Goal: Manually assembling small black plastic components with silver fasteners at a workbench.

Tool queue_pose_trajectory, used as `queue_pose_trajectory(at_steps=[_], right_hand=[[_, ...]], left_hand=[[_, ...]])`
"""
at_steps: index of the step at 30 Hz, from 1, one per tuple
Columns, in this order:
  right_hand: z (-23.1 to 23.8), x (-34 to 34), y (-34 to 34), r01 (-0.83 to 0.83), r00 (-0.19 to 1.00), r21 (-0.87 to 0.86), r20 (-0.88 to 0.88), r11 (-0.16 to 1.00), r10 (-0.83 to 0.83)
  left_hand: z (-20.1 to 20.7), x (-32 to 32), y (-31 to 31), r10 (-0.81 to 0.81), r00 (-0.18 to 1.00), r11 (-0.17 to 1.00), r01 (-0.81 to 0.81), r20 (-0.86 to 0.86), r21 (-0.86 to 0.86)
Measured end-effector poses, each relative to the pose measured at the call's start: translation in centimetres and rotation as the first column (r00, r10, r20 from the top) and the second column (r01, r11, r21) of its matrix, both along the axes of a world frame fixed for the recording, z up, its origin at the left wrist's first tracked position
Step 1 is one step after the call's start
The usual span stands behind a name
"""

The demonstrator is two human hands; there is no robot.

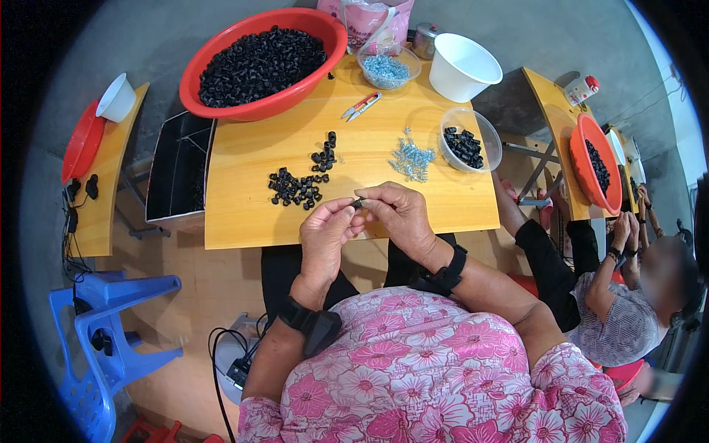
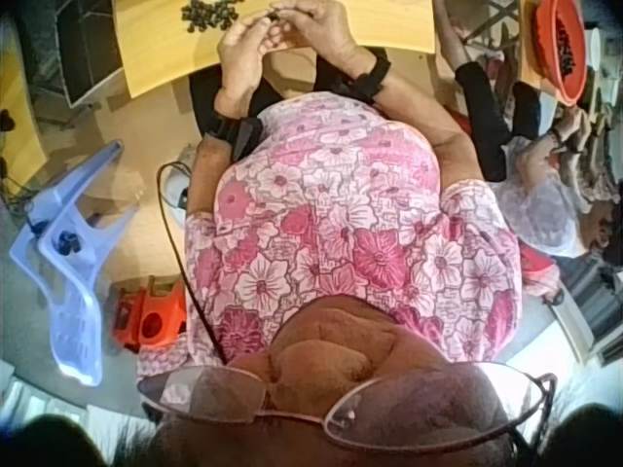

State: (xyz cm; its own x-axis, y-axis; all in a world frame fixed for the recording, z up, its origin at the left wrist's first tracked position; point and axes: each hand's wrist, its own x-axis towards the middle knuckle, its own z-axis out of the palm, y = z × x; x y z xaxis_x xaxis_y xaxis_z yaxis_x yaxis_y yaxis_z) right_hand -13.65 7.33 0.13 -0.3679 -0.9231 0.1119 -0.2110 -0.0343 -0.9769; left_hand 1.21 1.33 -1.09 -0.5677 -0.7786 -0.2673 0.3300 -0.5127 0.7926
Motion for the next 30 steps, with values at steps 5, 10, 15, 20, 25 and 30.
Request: queue_pose_trajectory(at_steps=[5, 10, 15, 20, 25, 30], right_hand=[[0.2, -0.2, 0.0, 0.013, 0.999, 0.019, 0.032, 1.0, -0.013], [1.4, -0.8, 0.1, 0.072, 0.889, 0.154, 0.437, 0.985, -0.133], [0.7, -4.5, 2.0, 0.08, 0.814, 0.133, 0.564, 0.988, -0.142], [1.1, -6.4, 2.0, 0.148, 0.82, 0.231, 0.515, 0.962, -0.25], [0.9, -5.9, -1.9, 0.147, 0.988, 0.083, -0.053, 0.986, -0.143], [1.7, -4.5, -6.1, 0.07, 0.809, 0.089, -0.588, 0.994, -0.004]], left_hand=[[0.2, -0.4, 0.0, -0.014, 1.0, 1.0, 0.014, -0.006, 0.002], [-0.1, 0.2, 0.1, 0.039, 0.999, 0.999, -0.039, 0.006, 0.012], [0.0, -0.1, 0.0, 0.01, 1.0, 1.0, -0.01, -0.013, 0.007], [0.6, -0.6, 0.0, -0.031, 0.997, 0.992, 0.04, 0.075, -0.118], [0.0, -1.2, -0.2, 0.022, 0.991, 0.963, 0.015, 0.133, -0.268], [0.1, -1.0, -0.2, 0.043, 0.991, 0.964, -0.008, 0.128, -0.267]])
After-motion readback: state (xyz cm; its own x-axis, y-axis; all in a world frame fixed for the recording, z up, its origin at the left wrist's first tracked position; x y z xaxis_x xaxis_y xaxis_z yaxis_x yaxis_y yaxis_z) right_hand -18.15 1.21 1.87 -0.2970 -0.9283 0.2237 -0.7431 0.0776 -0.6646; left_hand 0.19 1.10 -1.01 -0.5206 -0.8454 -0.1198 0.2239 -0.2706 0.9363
